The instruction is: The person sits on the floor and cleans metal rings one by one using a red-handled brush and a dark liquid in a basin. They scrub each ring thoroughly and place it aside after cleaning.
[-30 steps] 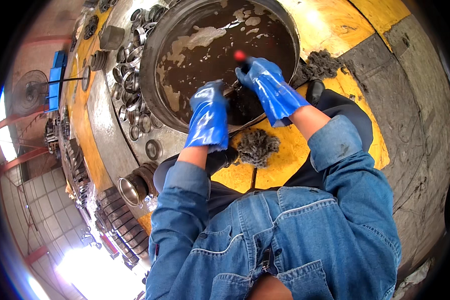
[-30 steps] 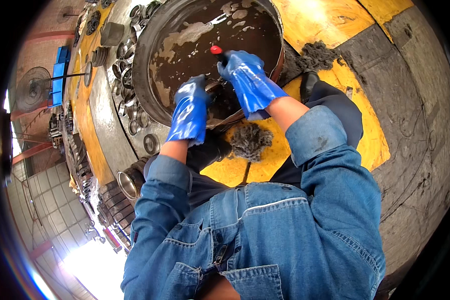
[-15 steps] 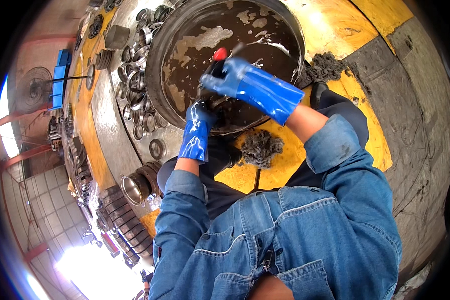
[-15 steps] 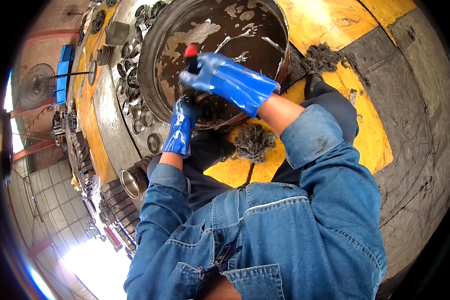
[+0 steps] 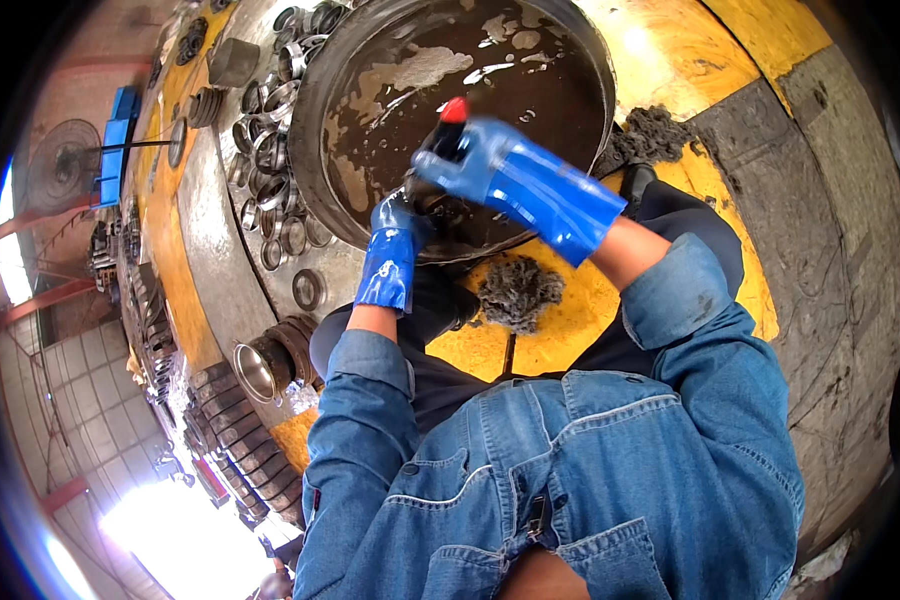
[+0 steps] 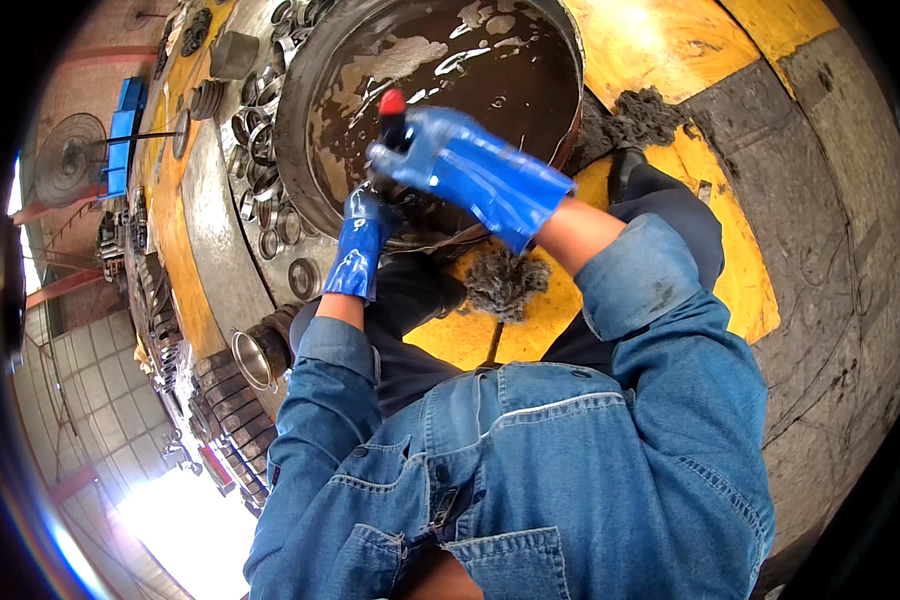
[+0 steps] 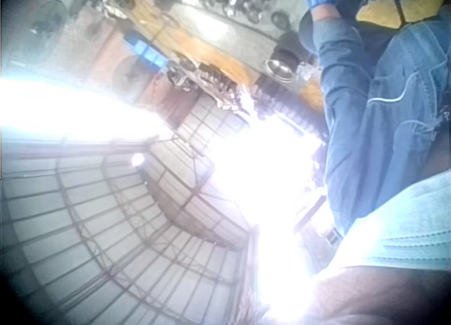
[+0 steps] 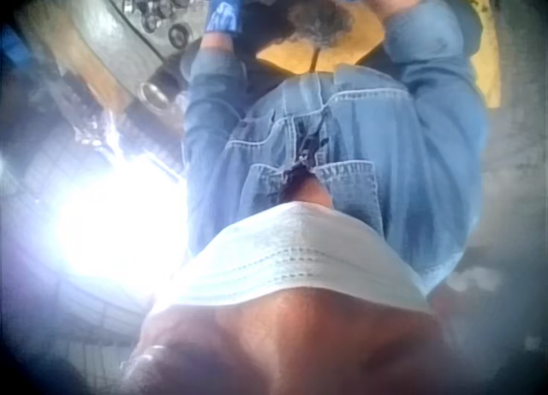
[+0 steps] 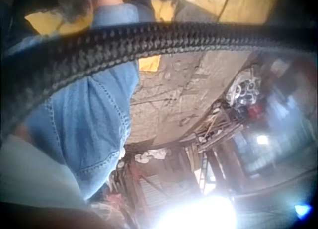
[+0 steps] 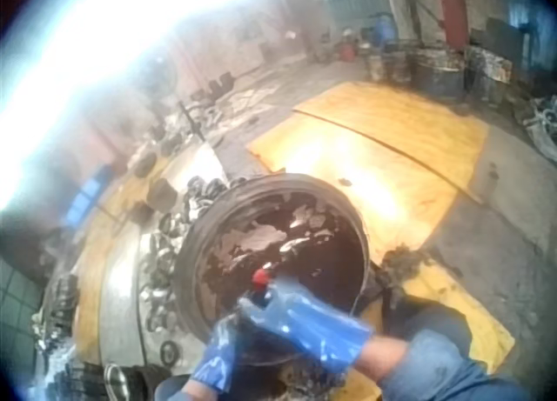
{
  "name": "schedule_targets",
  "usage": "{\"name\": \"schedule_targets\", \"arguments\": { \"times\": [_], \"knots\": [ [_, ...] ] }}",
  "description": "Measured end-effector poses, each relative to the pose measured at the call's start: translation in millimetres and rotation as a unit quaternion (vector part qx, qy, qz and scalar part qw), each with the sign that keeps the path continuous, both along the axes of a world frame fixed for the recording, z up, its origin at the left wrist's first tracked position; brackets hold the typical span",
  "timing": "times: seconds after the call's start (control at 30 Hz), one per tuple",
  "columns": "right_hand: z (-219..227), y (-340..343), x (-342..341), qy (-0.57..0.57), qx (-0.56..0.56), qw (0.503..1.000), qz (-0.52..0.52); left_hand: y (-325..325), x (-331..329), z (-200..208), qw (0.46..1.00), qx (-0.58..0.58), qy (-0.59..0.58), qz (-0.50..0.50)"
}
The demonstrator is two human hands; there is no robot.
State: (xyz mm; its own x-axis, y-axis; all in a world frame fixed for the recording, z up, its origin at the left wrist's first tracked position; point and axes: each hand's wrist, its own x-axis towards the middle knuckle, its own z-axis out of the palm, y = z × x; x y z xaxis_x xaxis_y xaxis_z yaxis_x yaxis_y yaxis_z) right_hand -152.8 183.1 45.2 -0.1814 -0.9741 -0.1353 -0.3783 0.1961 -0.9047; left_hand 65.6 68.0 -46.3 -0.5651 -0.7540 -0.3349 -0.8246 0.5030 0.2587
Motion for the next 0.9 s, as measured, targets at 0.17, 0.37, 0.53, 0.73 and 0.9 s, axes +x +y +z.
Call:
{"name": "schedule_targets", "arguments": {
  "times": [0.17, 0.37, 0.53, 0.73, 0.9],
  "knots": [
    [-41, 12, -3, 0.005, 0.044, 0.998, -0.044, 3, -12, 8, 1.000, 0.023, -0.002, -0.003],
    [-38, 17, -39, 0.072, 0.136, 0.982, -0.106, 32, -46, 52, 0.998, -0.048, -0.036, 0.002],
    [-66, 5, -32, 0.261, 0.104, 0.957, -0.077, 43, -103, 50, 0.978, -0.131, -0.127, -0.102],
    [-69, -5, -60, 0.163, 0.216, 0.957, -0.108, 29, -88, 50, 0.997, -0.042, -0.039, -0.058],
    [13, 3, -35, -0.099, 0.102, 0.985, -0.092, 13, -11, 23, 0.996, 0.019, 0.070, 0.049]
  ]
}}
